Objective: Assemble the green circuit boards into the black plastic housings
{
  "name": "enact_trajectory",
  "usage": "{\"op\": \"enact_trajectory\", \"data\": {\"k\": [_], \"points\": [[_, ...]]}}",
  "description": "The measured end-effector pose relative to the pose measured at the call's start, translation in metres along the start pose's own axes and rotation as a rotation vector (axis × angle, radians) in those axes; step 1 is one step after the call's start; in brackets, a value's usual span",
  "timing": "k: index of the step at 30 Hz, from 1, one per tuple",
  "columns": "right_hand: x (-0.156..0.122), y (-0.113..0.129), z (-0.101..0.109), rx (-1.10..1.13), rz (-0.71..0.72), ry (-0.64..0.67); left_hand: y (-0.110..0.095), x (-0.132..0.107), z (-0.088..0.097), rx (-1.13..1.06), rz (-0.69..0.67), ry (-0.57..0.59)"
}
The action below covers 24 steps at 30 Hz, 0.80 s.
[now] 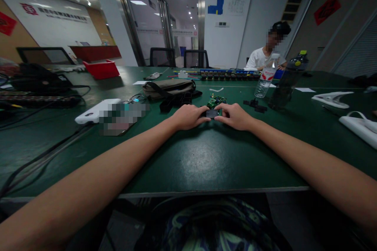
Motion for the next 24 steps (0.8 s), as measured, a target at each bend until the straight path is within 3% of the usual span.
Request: {"op": "enact_trajectory", "data": {"k": [24], "points": [[0.0000,-0.0016,-0.0008,-0.029,0.009,0.007,0.0002,0.0001,0.0015,0.004,-0.013,0.015]]}}
Point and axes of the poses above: each hand's wrist, its own x-axis towards the middle knuckle, its own z-axis out of the back of the hand, y = z × x, the point moved 2 cm from there along x, towards the middle knuckle, and after that the axes turned 8 degrees about -y, right-handed, at the moved point
